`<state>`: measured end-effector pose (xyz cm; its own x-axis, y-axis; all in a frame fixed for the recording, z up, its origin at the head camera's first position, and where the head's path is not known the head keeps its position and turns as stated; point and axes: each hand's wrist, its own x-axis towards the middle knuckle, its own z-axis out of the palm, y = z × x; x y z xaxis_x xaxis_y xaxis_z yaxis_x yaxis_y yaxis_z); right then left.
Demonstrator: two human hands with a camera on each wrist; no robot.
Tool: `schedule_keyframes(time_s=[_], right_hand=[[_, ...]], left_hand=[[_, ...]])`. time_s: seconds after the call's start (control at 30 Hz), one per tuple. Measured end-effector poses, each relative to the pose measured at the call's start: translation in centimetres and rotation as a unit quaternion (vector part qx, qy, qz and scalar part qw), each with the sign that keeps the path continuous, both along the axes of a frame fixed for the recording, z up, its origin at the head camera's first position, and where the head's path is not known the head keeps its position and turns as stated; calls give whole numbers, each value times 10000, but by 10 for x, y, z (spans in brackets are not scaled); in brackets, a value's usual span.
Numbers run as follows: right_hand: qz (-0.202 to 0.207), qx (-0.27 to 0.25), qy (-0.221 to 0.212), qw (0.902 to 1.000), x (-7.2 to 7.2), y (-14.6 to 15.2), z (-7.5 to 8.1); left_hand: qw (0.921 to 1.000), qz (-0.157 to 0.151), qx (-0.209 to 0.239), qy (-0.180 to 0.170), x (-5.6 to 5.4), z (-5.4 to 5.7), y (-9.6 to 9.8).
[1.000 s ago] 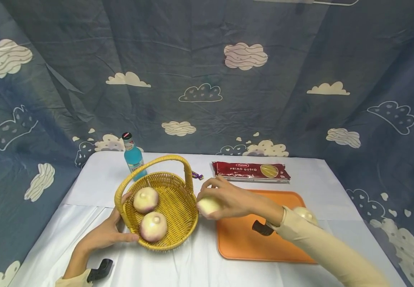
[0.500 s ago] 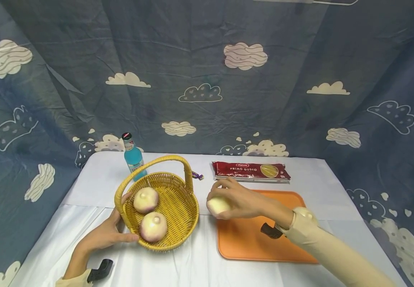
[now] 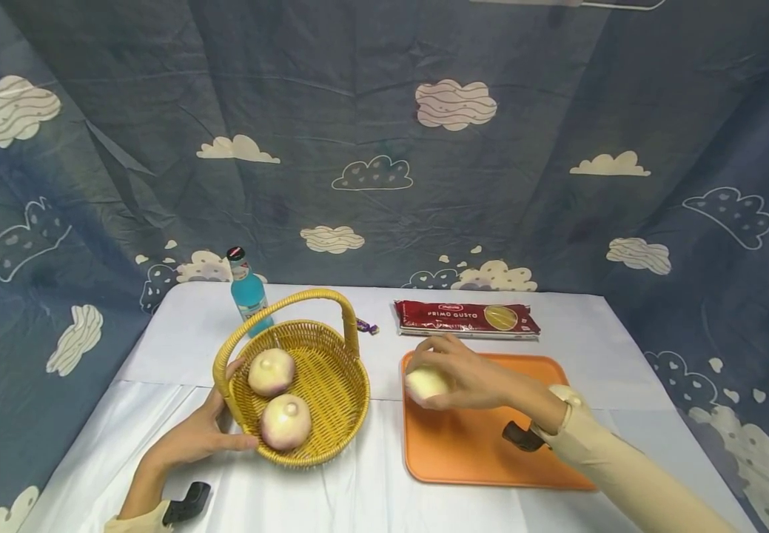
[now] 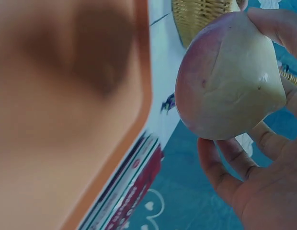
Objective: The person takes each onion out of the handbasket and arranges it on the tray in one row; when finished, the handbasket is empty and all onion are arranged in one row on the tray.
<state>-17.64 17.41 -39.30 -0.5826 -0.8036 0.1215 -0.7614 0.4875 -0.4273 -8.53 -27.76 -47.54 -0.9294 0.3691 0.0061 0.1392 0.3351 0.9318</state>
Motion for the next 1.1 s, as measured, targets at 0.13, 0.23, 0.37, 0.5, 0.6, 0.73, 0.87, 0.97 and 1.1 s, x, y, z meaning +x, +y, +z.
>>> schedule_keyframes(time_s=[0.13, 0.23, 0.37, 0.5, 0.6, 0.73, 0.87, 0.97, 1.1], right_hand=[[-127, -54, 11, 9999, 2, 9, -3], [-233, -80, 3, 9997, 3, 16, -5], [-525, -102, -104, 9985, 6, 30, -8], [-798, -11, -174, 9967, 8, 41, -10], [-940, 54, -196, 9954, 10, 48, -11], [-1112, 58, -305, 9933, 14, 57, -10], [-1334, 106, -314, 9905, 16, 67, -11], [-1513, 124, -305, 9879, 18, 76, -12], [-1683, 150, -299, 9852, 22, 86, -14]], left_hand=[[9999, 64, -128, -2, 2, 0, 0], [9998, 86, -173, 13, 3, 1, -2], [10000, 35, -83, -21, 2, 0, -2], [10000, 7, -67, -40, 1, 0, -1], [9999, 39, -97, -66, 1, 0, 0], [9999, 40, -65, -75, 1, -1, 1], [10000, -18, 25, -49, 1, -2, 1], [10000, -35, 73, -41, 1, -2, 1], [10000, -35, 37, -34, 0, -3, 0]])
